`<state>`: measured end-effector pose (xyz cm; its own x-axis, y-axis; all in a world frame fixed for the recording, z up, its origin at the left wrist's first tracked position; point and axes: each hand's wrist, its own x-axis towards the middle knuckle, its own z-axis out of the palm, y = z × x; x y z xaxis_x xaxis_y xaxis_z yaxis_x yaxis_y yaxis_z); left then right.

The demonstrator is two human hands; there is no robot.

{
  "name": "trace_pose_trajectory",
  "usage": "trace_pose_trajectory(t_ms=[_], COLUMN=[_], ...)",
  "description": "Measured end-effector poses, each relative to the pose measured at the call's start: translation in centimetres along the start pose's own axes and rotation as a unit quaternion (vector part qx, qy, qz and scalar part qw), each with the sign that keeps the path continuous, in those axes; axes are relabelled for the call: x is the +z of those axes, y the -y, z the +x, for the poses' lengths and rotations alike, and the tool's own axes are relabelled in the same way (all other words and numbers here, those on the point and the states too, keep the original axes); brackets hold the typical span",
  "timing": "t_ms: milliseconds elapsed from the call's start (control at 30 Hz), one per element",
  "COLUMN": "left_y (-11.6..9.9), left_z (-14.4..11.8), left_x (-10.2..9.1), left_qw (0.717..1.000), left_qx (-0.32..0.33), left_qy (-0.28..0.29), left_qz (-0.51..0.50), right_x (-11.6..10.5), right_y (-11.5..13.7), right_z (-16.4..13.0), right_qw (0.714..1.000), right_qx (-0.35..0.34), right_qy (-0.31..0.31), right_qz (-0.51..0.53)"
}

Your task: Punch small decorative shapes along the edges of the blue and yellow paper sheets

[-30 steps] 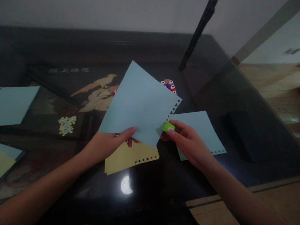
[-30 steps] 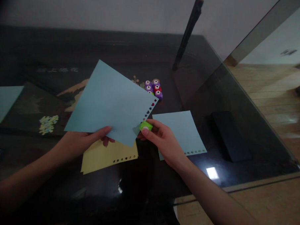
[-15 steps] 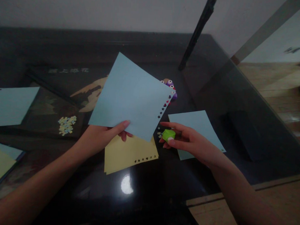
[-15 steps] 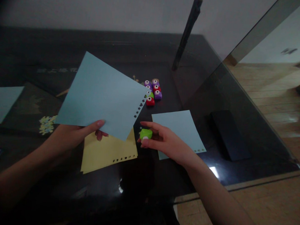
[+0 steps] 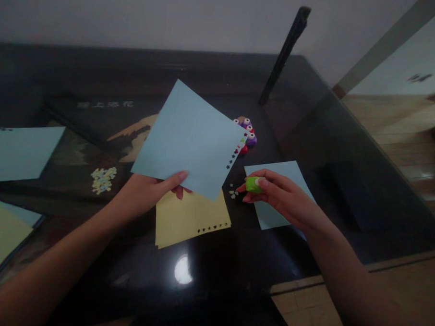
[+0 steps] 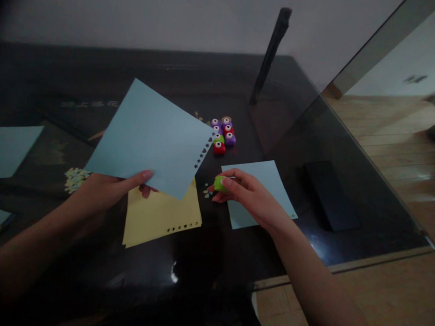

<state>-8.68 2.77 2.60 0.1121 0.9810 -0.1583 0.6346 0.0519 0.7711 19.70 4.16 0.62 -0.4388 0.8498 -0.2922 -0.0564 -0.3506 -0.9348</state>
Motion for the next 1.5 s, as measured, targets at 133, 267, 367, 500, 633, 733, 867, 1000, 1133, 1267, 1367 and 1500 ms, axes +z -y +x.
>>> trace_pose_trajectory(t_ms=[133,267,367,500,633,733,867,1000,1133,1267,1367,1500], left_y=[-0.3,-0.3,-0.2,-0.3,-0.6,-0.5,0.0,0.6,0.8,0.9,0.9,0.8], left_z=[-0.1,-0.3,-0.4,-0.3,-0.2,-0.1,0.0,0.3,0.5,0.5,0.3,0.2], left_x=[-0.1,-0.2,-0.2,-0.4,-0.9,-1.3,-1.4,-1.3,-1.4,-1.5,-1.6,-1.6], left_qw=[1.0,1.0,1.0,1.0,1.0,0.998,0.988,0.975,0.973,0.971,0.975,0.977], left_qx=[0.005,-0.003,0.006,0.011,0.015,0.01,-0.002,-0.008,0.004,0.005,0.013,0.008], left_qy=[0.012,0.013,0.012,0.002,-0.006,-0.011,-0.029,-0.045,-0.037,-0.028,-0.022,-0.012], left_qz=[0.013,0.014,0.014,-0.001,-0.022,-0.062,-0.152,-0.216,-0.228,-0.236,-0.221,-0.213], right_x=[0.4,0.5,0.5,0.5,0.4,0.4,-0.1,-1.5,-3.4,-5.1,-5.8,-6.0], right_y=[-0.4,-0.6,-0.7,-0.8,-0.9,-0.8,-0.4,0.4,1.2,0.9,0.2,-0.5], right_z=[0.5,0.9,1.0,1.2,1.4,1.5,1.8,2.7,5.2,8.1,9.2,9.5], right_qw=[0.999,0.997,0.996,0.995,0.996,0.995,0.985,0.964,0.927,0.895,0.874,0.854], right_qx=[0.012,0.026,0.032,0.018,-0.011,-0.041,-0.095,-0.14,-0.179,-0.187,-0.196,-0.202], right_qy=[-0.022,-0.043,-0.05,-0.063,-0.077,-0.083,-0.14,-0.19,-0.214,-0.233,-0.236,-0.234], right_qz=[0.034,0.063,0.071,0.072,0.052,0.031,-0.024,-0.125,-0.25,-0.33,-0.378,-0.419])
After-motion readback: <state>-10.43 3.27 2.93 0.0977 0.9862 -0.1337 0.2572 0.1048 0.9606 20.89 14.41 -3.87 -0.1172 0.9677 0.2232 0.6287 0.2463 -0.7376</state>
